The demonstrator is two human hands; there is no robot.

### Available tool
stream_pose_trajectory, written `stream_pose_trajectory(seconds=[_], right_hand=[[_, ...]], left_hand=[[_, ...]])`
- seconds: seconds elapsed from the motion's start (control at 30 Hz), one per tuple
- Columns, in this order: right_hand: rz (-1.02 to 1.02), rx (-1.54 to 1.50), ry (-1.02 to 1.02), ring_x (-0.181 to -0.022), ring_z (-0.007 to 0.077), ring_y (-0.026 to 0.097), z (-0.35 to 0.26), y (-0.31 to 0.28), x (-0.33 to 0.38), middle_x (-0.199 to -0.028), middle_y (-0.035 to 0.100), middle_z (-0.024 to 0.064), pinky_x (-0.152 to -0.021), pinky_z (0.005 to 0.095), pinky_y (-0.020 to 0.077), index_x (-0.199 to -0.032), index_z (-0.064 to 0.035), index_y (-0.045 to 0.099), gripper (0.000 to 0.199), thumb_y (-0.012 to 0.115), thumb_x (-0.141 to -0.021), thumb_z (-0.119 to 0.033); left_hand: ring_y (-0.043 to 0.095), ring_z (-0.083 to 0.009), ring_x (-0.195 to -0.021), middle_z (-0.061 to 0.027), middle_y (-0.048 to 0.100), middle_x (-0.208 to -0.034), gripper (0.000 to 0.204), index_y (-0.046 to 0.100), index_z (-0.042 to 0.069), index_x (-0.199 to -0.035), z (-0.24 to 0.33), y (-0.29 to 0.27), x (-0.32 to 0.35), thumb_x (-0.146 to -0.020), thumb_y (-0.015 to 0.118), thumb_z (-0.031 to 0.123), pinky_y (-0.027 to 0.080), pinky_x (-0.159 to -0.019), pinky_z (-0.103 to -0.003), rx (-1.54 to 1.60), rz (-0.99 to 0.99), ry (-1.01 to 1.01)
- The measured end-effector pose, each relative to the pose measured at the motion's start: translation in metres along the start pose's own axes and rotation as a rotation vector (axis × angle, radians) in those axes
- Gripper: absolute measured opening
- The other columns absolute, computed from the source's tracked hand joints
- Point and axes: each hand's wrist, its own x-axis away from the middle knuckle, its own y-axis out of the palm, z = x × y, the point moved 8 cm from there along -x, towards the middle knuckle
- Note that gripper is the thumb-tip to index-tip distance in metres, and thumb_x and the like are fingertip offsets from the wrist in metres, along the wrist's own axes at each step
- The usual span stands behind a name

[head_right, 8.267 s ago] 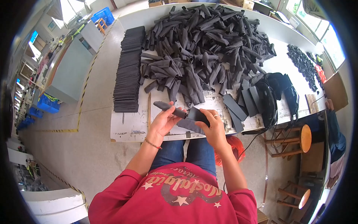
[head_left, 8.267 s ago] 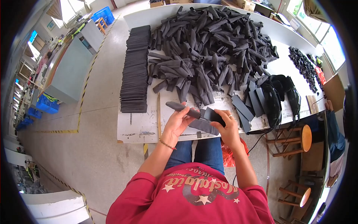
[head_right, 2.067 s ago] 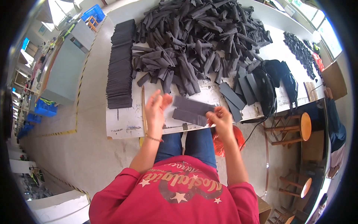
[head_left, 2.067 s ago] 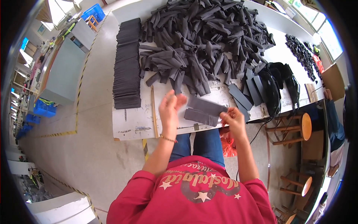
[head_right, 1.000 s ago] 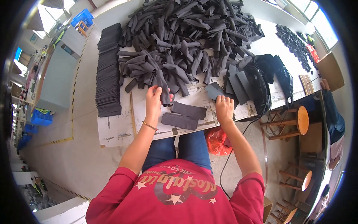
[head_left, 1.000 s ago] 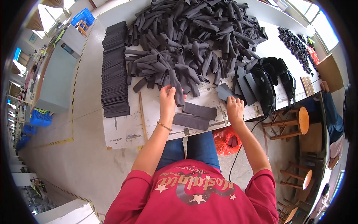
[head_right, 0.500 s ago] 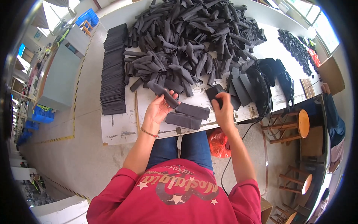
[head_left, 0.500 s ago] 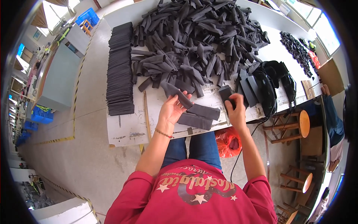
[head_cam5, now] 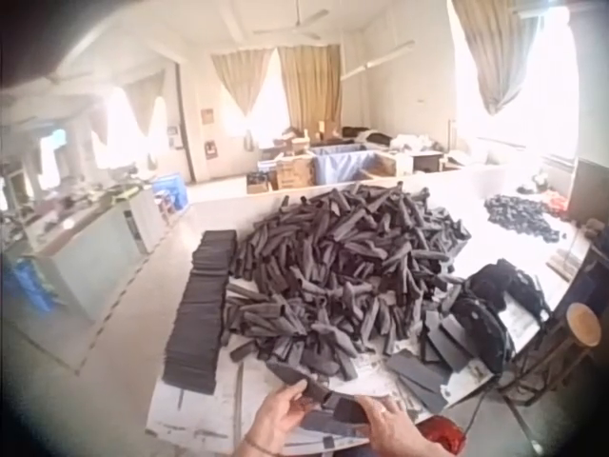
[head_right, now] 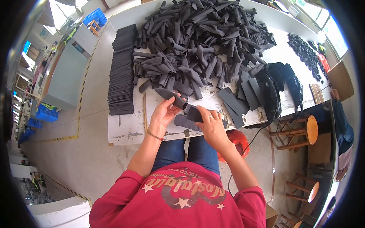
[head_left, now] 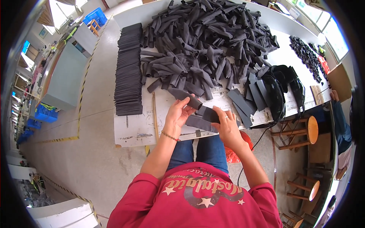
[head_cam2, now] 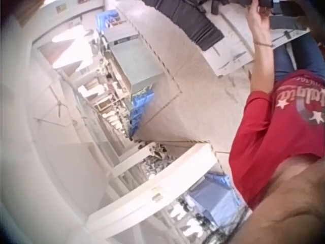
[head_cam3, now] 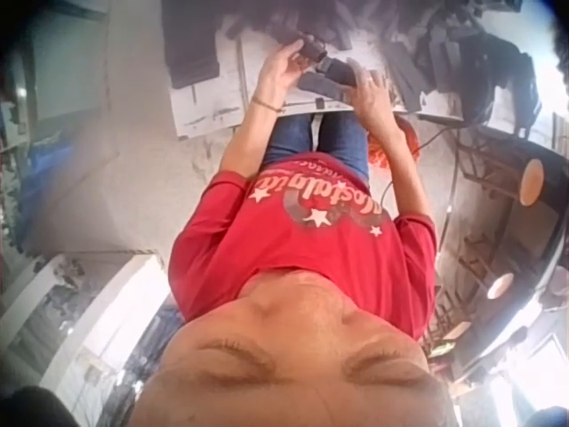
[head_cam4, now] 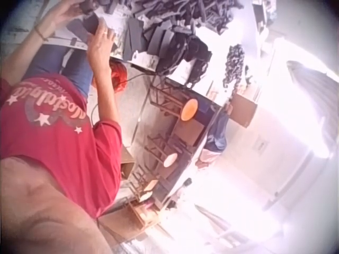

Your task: Inspecting and sorting black foam or rubber components at a manufacturing workstation.

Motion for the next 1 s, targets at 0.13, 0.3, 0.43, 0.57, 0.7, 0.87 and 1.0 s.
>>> stream_pose_trajectory(seconds=[0.13,0.3,0.43,0.57,0.7,0.87,1.0], right_hand=[[0.107,-0.08,-0.062,-0.097,0.0303,0.054,-0.008,-0.012,-0.003,-0.113,0.057,0.0134,-0.086,0.0409,0.0389,-0.126,-0.0039,0.053,0.049,0.067,-0.079,-0.002],[0.201,-0.065,-0.034,-0.092,0.0285,0.055,-0.011,-0.02,-0.009,-0.103,0.058,0.0106,-0.084,0.0399,0.0392,-0.115,-0.0051,0.063,0.039,0.069,-0.076,0.0],[0.211,0.036,-0.052,-0.091,0.0276,0.055,-0.012,-0.023,-0.011,-0.099,0.056,0.0096,-0.082,0.0395,0.0399,-0.114,-0.006,0.064,0.04,0.07,-0.074,0.001],[0.23,0.091,-0.069,-0.09,0.027,0.055,-0.015,-0.024,-0.011,-0.097,0.056,0.0095,-0.081,0.0392,0.04,-0.113,-0.006,0.065,0.041,0.069,-0.074,0.002],[0.277,0.127,-0.082,-0.089,0.027,0.055,-0.019,-0.023,-0.011,-0.097,0.056,0.0094,-0.081,0.0396,0.0405,-0.113,-0.0047,0.064,0.041,0.07,-0.073,0.002],[0.322,0.13,-0.054,-0.089,0.0275,0.055,-0.023,-0.023,-0.013,-0.097,0.057,0.0092,-0.082,0.04,0.041,-0.115,-0.0036,0.064,0.043,0.069,-0.073,0.003],[0.323,0.059,-0.036,-0.088,0.028,0.055,-0.022,-0.027,-0.013,-0.096,0.057,0.0094,-0.082,0.0397,0.0413,-0.113,-0.0034,0.065,0.041,0.069,-0.073,0.004]], left_hand=[[0.061,-0.0328,-0.112,-0.0144,0.062,-0.118,0.023,0.056,0.004,-0.116,-0.001,-0.003,-0.002,-0.093,0.058,0.006,0.053,-0.094,-0.043,0.008,-0.023,0.007],[0.062,-0.0321,-0.11,-0.0176,0.062,-0.118,0.023,0.056,0.003,-0.116,-0.004,0.011,0.005,-0.093,0.057,0.005,0.055,-0.093,-0.042,-0.042,-0.055,-0.007],[0.065,-0.0284,-0.104,-0.0181,0.064,-0.114,0.023,0.054,0.002,-0.115,-0.006,0.02,0.013,-0.093,0.057,0.004,0.056,-0.089,-0.04,-0.043,-0.07,-0.019],[0.065,-0.0289,-0.105,-0.0192,0.063,-0.115,0.022,0.054,0.003,-0.115,-0.006,0.022,0.018,-0.093,0.057,0.003,0.056,-0.09,-0.041,0.0,-0.065,-0.024],[0.064,-0.0292,-0.105,-0.0201,0.063,-0.116,0.027,0.051,0.004,-0.119,-0.007,0.029,0.023,-0.093,0.056,0.002,0.056,-0.09,-0.042,-0.02,-0.063,0.008],[0.065,-0.0311,-0.102,-0.0232,0.061,-0.116,0.037,0.043,0.004,-0.127,0.004,0.044,0.037,-0.093,0.055,0.001,0.056,-0.088,-0.044,-0.102,0.0,0.178],[0.065,-0.0326,-0.104,-0.0241,0.061,-0.119,0.036,0.046,0.005,-0.126,0.013,0.039,0.035,-0.092,0.057,0.003,0.057,-0.085,-0.044,-0.094,-0.017,0.137]])
